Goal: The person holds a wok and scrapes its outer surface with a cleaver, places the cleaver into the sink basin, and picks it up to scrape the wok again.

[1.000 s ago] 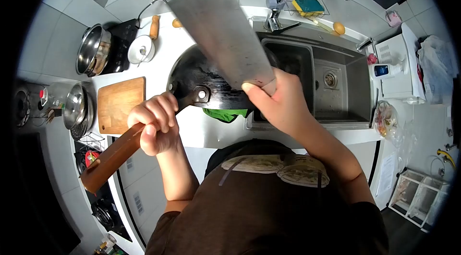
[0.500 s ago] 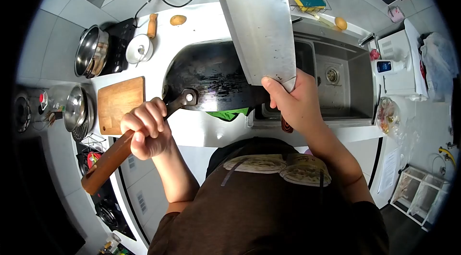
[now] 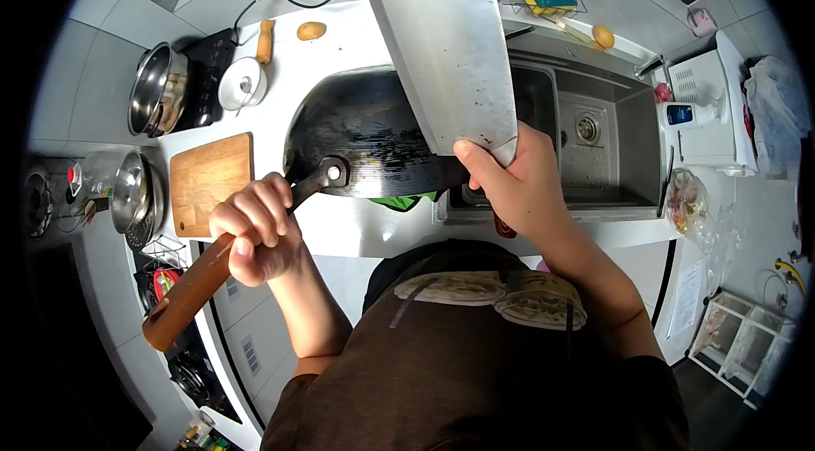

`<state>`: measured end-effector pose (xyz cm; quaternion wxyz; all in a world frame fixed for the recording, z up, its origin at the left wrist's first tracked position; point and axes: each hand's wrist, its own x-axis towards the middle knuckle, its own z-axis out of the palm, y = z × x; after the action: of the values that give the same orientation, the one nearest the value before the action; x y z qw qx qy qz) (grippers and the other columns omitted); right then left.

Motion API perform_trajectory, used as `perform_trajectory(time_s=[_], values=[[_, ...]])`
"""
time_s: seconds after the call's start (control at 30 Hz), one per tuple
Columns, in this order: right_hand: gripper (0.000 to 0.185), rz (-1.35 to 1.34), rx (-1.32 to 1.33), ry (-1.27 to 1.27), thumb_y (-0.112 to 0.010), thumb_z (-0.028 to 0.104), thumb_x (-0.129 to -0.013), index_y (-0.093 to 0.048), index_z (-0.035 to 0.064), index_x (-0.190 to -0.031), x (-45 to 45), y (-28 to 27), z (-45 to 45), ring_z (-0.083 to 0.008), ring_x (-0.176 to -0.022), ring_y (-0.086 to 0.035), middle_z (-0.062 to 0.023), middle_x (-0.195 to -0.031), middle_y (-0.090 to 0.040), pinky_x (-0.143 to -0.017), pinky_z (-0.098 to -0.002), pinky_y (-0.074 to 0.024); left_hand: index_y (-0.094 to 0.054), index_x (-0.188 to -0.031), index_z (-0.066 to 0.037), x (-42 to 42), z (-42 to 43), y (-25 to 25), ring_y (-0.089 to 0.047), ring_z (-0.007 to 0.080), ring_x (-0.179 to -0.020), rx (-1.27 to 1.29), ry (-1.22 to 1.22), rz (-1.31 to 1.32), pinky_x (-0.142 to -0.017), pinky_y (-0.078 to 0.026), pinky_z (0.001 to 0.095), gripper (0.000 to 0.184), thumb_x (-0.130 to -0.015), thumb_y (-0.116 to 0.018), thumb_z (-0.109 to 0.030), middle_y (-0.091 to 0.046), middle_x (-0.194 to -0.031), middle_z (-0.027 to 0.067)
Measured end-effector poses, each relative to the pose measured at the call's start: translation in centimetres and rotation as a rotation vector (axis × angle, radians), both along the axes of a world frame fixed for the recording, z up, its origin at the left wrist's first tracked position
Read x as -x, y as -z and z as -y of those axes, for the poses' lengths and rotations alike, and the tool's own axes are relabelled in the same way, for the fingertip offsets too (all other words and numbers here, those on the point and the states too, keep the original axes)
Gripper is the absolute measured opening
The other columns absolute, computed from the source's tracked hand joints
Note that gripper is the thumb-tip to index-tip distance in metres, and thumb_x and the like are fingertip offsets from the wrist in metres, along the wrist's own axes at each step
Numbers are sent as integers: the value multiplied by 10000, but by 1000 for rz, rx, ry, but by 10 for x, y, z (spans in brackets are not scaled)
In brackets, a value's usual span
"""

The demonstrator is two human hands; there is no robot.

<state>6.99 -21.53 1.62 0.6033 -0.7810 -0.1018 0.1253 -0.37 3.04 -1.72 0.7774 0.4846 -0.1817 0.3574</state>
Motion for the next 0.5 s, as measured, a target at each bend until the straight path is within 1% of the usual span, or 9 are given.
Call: perform_trajectory(time_s=[0.1, 0.17, 0.23, 0.3, 0.5], values=[[175, -12, 24, 10, -602, 147, -805, -577, -26, -806, 2, -4, -1, -100, -542, -499, -61, -607, -573, -526, -272, -412, -320, -599, -167, 2, 4, -2, -347, 97, -463, 25, -3, -47, -586, -328, 290, 262, -754, -525, -217, -374, -476, -33], [172, -15, 31, 18, -604, 143, -800, -577, -27, -798, 2, -4, -1, -102, -537, -502, -66, -608, -579, -523, -273, -413, -320, -598, -167, 2, 5, -3, -345, 97, -461, 24, -9, -48, -583, -328, 290, 265, -755, -526, -220, -374, -476, -33], [161, 109, 25, -1, -603, 129, -790, -574, -29, -779, 2, -1, -1, -122, -507, -519, -84, -590, -582, -511, -280, -415, -320, -597, -167, 1, 5, -2, -344, 98, -460, 22, -15, -50, -580, -327, 290, 267, -756, -528, -223, -374, -475, -33], [153, 121, 35, -14, -600, 120, -786, -572, -30, -772, 2, -3, -2, -133, -492, -525, -90, -577, -578, -501, -282, -414, -342, -622, -142, 0, 5, -1, -376, 106, -440, 16, -10, 7, -552, -353, 301, 240, -764, -525, -203, -399, -485, -20], [140, 115, 50, -15, -596, 102, -775, -567, -33, -757, 4, -6, -3, -146, -463, -529, -99, -549, -565, -478, -281, -407, -339, -609, -138, 0, 6, -1, -374, 109, -433, 28, -20, 2, -548, -352, 305, 248, -757, -529, -199, -391, -473, -19]])
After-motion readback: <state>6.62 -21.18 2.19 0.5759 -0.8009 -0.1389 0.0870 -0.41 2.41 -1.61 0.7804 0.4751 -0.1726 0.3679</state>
